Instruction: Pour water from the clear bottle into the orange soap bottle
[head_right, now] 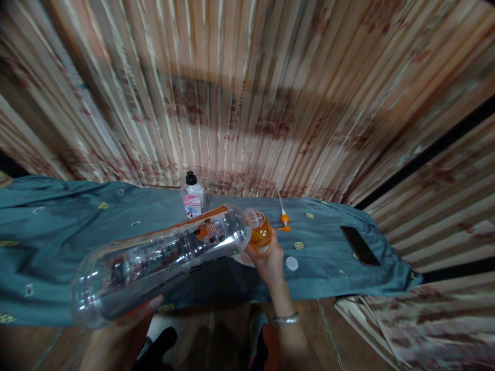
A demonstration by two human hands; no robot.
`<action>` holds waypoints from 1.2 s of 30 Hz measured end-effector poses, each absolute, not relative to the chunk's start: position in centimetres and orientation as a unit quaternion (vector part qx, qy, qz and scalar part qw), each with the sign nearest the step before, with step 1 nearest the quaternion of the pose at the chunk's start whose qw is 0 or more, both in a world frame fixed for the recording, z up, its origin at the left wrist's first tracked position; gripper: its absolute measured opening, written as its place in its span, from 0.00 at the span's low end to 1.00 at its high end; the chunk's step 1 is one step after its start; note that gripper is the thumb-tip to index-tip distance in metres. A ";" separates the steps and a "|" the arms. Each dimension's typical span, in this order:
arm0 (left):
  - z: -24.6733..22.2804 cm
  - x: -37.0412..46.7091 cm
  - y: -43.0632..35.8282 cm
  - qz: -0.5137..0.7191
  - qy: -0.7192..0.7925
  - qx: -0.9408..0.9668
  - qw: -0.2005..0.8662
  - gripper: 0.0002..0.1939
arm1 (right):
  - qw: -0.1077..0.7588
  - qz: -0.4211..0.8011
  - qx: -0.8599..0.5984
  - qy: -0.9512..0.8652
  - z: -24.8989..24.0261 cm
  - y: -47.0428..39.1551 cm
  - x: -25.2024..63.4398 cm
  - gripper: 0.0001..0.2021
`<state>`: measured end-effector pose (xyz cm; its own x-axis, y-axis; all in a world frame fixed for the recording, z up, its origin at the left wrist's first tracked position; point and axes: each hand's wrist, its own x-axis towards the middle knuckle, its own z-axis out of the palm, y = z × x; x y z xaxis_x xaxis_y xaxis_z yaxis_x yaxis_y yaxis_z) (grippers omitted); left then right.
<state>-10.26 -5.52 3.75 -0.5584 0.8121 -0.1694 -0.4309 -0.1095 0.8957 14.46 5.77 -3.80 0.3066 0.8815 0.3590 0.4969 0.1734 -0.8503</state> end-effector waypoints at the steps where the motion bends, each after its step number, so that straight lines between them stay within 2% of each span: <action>1: 3.8 -10.3 -5.5 0.724 0.505 0.184 0.433 0.42 | 0.524 0.183 -0.617 -0.558 -3.8 5.8 14.4 0.32; 6: 4.0 -10.2 -5.6 0.724 0.504 0.173 0.437 0.39 | 0.527 0.193 -0.615 -0.554 -3.7 5.7 14.4 0.32; 17: 5.2 -9.8 -5.6 0.728 0.495 0.160 0.447 0.46 | 0.526 0.177 -0.611 -0.564 -4.1 5.8 14.5 0.29; 28: 4.9 -9.9 -5.6 0.719 0.500 0.185 0.445 0.40 | 0.526 0.176 -0.611 -0.565 -4.0 5.7 14.6 0.30; 36: 4.9 -9.8 -5.9 0.719 0.502 0.142 0.459 0.46 | 0.528 0.164 -0.606 -0.571 -4.2 5.8 14.6 0.28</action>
<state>-9.79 -5.90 4.91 -0.5374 0.8032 -0.2571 -0.5173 -0.0732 0.8527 14.56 5.82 -4.20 0.2933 0.8656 0.4058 0.5199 0.2118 -0.8276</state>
